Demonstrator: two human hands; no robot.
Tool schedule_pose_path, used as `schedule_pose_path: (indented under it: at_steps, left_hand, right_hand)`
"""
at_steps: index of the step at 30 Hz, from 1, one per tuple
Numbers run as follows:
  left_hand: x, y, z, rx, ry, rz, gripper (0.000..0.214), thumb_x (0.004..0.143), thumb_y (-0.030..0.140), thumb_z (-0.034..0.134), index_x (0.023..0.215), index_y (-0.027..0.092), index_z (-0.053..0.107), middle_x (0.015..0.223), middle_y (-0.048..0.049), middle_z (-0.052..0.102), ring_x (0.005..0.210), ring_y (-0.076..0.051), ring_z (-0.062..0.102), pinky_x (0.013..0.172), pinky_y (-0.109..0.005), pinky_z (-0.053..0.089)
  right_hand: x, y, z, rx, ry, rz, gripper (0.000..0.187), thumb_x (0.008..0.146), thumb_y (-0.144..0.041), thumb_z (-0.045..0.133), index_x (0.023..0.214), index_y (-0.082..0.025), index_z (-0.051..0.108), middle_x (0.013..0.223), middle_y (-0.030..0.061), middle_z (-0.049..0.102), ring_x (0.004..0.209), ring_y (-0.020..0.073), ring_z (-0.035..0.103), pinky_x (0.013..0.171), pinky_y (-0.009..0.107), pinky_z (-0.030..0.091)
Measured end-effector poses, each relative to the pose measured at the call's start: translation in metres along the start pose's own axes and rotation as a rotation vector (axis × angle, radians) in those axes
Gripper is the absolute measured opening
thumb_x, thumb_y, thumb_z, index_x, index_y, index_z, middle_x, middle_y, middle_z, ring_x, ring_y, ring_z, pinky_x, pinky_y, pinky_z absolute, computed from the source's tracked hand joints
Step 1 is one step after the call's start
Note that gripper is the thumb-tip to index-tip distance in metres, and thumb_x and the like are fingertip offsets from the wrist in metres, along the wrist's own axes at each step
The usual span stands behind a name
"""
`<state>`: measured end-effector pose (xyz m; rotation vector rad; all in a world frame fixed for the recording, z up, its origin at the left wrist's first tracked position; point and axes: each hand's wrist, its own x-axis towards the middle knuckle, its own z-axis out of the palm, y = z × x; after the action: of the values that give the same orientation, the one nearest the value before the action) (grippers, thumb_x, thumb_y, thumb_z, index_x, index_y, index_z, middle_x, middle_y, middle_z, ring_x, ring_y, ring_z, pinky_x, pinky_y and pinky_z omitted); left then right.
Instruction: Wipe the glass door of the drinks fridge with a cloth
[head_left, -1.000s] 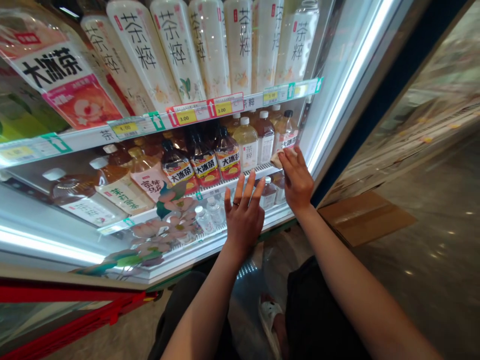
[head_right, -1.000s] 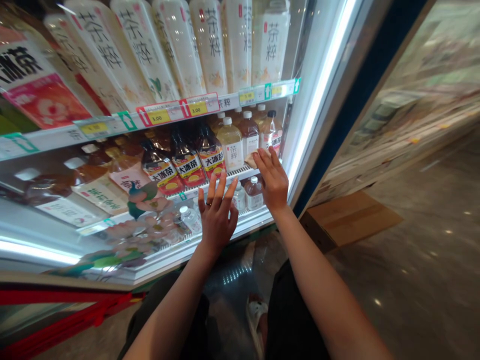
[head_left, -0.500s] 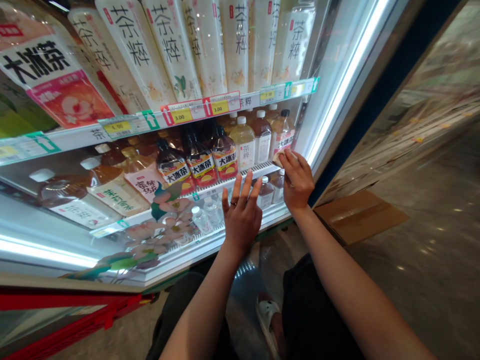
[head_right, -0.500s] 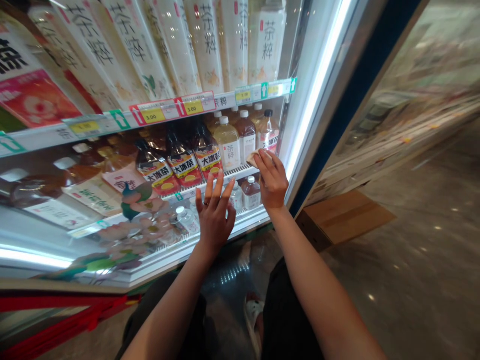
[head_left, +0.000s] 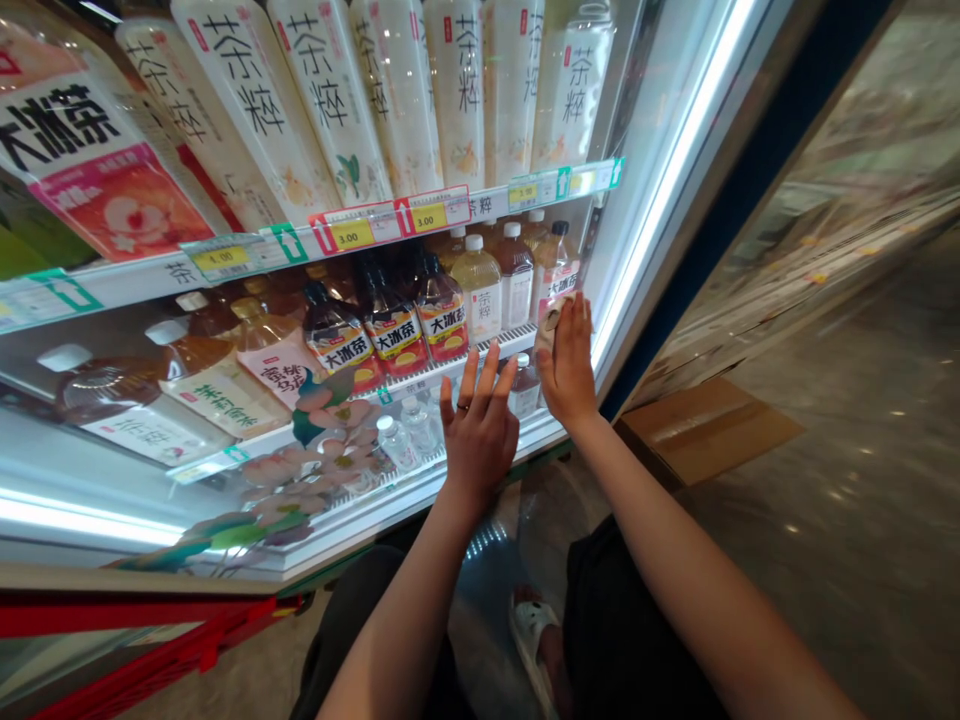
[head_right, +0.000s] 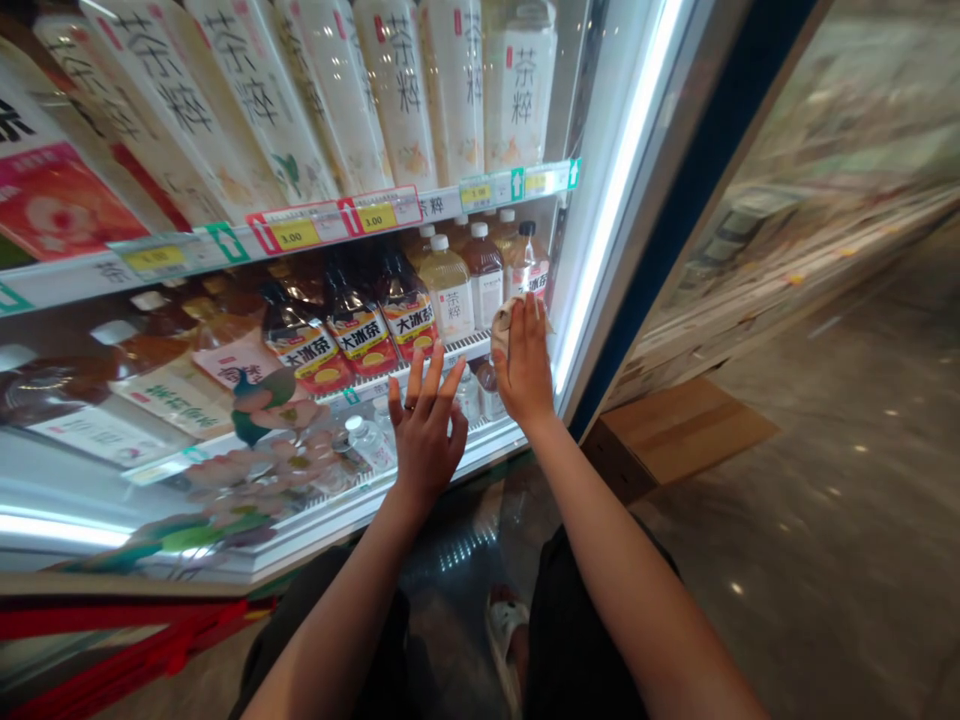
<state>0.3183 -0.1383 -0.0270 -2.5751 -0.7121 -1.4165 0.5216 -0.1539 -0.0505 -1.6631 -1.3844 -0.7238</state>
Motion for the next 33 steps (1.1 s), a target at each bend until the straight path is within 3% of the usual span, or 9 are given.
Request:
schedule_pose_path:
  at_steps: [5, 10, 13, 21, 27, 33]
  left_hand:
    - [0.002, -0.002, -0.003, 0.012, -0.002, -0.007, 0.060, 0.099, 0.009, 0.052, 0.158, 0.021, 0.060, 0.167, -0.0088, 0.057, 0.163, -0.023, 0.045, 0.141, -0.043, 0.006]
    - [0.002, -0.003, -0.004, 0.007, 0.006, 0.000, 0.059, 0.099, 0.008, 0.052, 0.156, 0.020, 0.061, 0.166, -0.0104, 0.058, 0.162, -0.024, 0.046, 0.141, -0.042, 0.007]
    - [0.001, -0.005, -0.005, 0.008, 0.007, -0.008, 0.059, 0.099, 0.008, 0.052, 0.157, 0.020, 0.061, 0.166, -0.0104, 0.059, 0.163, -0.024, 0.045, 0.141, -0.043, 0.007]
    - [0.001, -0.007, -0.008, 0.004, -0.007, -0.004, 0.061, 0.099, 0.008, 0.053, 0.158, 0.021, 0.060, 0.167, -0.0088, 0.058, 0.164, -0.024, 0.044, 0.141, -0.042, 0.006]
    - [0.000, -0.007, -0.009, 0.014, -0.023, -0.012, 0.069, 0.100, 0.009, 0.052, 0.167, 0.024, 0.049, 0.169, -0.0074, 0.055, 0.164, -0.023, 0.043, 0.141, -0.042, 0.007]
    - [0.004, 0.001, -0.006, 0.003, -0.042, -0.037, 0.073, 0.101, 0.010, 0.052, 0.172, 0.025, 0.042, 0.169, -0.0077, 0.055, 0.164, -0.024, 0.043, 0.142, -0.045, 0.009]
  right_hand:
    - [-0.003, -0.003, 0.003, -0.020, -0.009, 0.034, 0.076, 0.115, -0.059, 0.017, 0.176, -0.035, -0.022, 0.190, 0.0029, -0.009, 0.175, 0.0349, 0.003, 0.137, 0.071, 0.022]
    - [0.004, 0.005, 0.002, -0.008, 0.033, -0.020, 0.074, 0.115, -0.059, 0.017, 0.176, -0.037, -0.018, 0.190, -0.0007, -0.008, 0.175, 0.0329, 0.003, 0.138, 0.068, 0.022]
    - [0.004, 0.009, 0.000, -0.005, 0.074, 0.018, 0.074, 0.115, -0.057, 0.018, 0.177, -0.037, -0.017, 0.190, -0.0002, -0.006, 0.175, 0.0325, 0.004, 0.138, 0.068, 0.023]
    - [0.007, 0.006, 0.000, 0.014, 0.050, 0.006, 0.071, 0.116, -0.054, 0.019, 0.177, -0.039, -0.014, 0.190, -0.0014, -0.002, 0.175, 0.0305, 0.006, 0.139, 0.066, 0.023]
    - [0.005, 0.009, -0.002, 0.018, 0.075, 0.112, 0.071, 0.116, -0.050, 0.019, 0.176, -0.040, -0.016, 0.190, 0.0005, 0.002, 0.175, 0.0315, 0.009, 0.139, 0.067, 0.022]
    - [0.011, 0.017, -0.004, 0.002, 0.044, 0.089, 0.070, 0.116, -0.051, 0.016, 0.176, -0.041, -0.019, 0.190, 0.0007, 0.003, 0.175, 0.0327, 0.009, 0.138, 0.070, 0.022]
